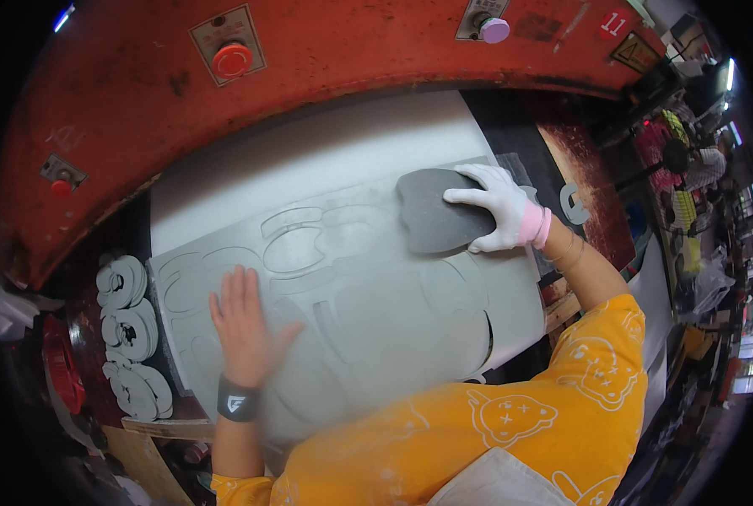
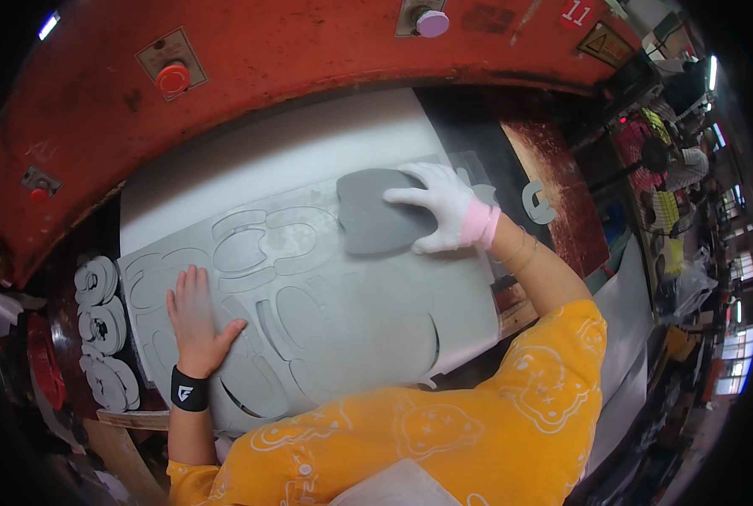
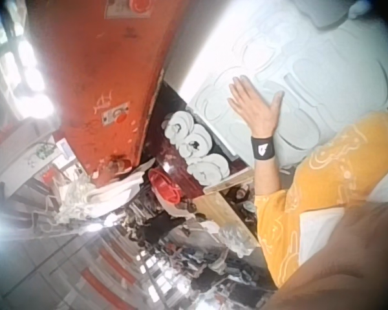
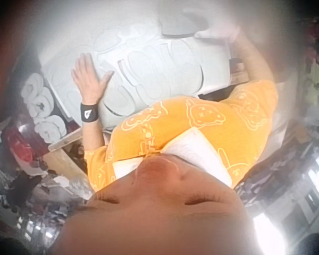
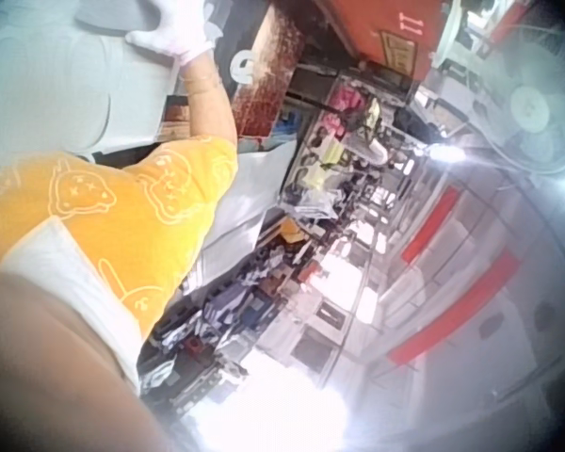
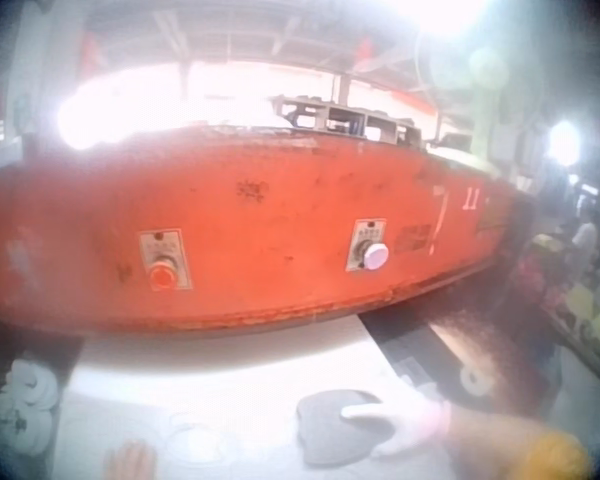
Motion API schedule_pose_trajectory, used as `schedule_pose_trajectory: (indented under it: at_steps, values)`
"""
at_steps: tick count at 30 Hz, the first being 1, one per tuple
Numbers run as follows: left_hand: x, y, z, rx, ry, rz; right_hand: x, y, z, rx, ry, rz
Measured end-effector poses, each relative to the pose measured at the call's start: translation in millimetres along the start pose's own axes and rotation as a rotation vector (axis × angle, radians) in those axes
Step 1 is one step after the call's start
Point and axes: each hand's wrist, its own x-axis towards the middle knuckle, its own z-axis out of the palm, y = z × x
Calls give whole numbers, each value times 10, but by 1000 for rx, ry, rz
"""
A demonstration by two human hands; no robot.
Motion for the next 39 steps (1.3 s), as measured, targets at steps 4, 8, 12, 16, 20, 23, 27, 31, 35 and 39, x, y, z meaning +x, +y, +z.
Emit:
schedule_pose_trajectory:
  at_steps: [4,8,12,16,20,23,27,31,35,39]
  values:
    - [-3,-1,-10,-16,4,-2,13,-1,-8,-17,-21,-15]
    - [-11,-24,-3,-30,23,5,55,-44,-3,-77,-66,16]
    - [-4,-36,-4,-29,17,11,79,-70,14,-66,-53,11]
    - [18,-38,-21,-53,15,-3,95,-36,-13,-48,-51,-45]
    - [47,-53,-22,-44,-11,-20,156,-22,-45,-70,-77,-68]
    - [34,-76,-6,-56,0,-9,192,-60,-50,-63,-131,-16]
    - [20,-124,-2,-45,-34,-22,128,-30,-110,-38,-119,53]
    - [22,-149,13,-9,-56,-10,-238,149,-198,533,431,278]
    - [10,-208,27,36,-45,28,-582,263,6,727,1017,467]
    - [14,-295,39,72,-27,57,-766,273,101,740,1209,510]
